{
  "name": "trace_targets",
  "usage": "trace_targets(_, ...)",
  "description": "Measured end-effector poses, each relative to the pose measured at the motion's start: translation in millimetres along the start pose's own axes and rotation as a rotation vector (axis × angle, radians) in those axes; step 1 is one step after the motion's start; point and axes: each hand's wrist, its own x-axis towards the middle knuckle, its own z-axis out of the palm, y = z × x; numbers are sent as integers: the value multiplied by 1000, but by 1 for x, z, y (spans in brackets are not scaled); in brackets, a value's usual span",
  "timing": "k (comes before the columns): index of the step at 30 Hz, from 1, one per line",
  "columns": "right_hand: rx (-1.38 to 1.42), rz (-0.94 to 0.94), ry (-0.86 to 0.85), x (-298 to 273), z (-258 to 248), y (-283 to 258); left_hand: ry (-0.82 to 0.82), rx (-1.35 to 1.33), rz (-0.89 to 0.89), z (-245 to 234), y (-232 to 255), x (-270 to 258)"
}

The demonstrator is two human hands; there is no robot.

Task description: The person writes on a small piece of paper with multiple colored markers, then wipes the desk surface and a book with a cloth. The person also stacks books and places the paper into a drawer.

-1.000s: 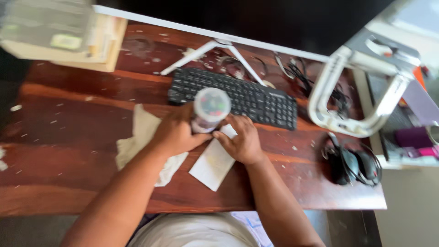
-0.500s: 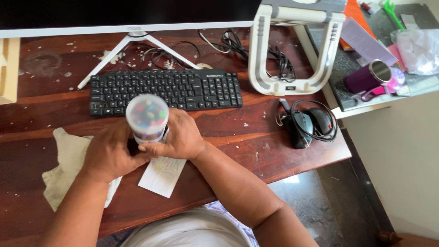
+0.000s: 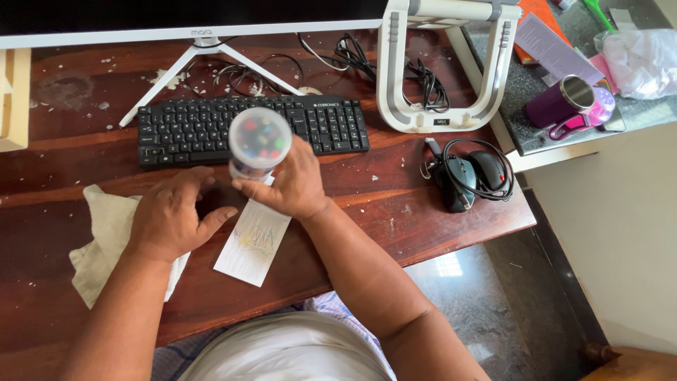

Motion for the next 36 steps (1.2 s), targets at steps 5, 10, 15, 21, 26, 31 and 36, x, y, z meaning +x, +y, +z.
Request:
trace_targets(5, 459, 305, 57, 6, -13, -3, 28, 19, 56, 2, -2, 1)
trace_targets(10, 790, 301, 124, -25, -63, -7, 126, 34, 125, 1, -2, -2)
trace_targets(15, 676, 480, 66, -84, -115, 4, 254, -132, 212, -10, -4, -4)
trace_targets(21, 537, 520, 156, -135, -117, 23, 343, -36, 217, -48, 12, -28)
trace_targets(26, 539, 518, 159, -135, -114, 26, 372, 152, 80, -52, 50, -117)
trace_targets(31, 548, 511, 115, -130, -115, 23, 338, 319, -6, -27, 56, -175)
trace_targets(36, 523, 460, 101, -133, -116, 23, 407, 384, 42, -11, 41, -184)
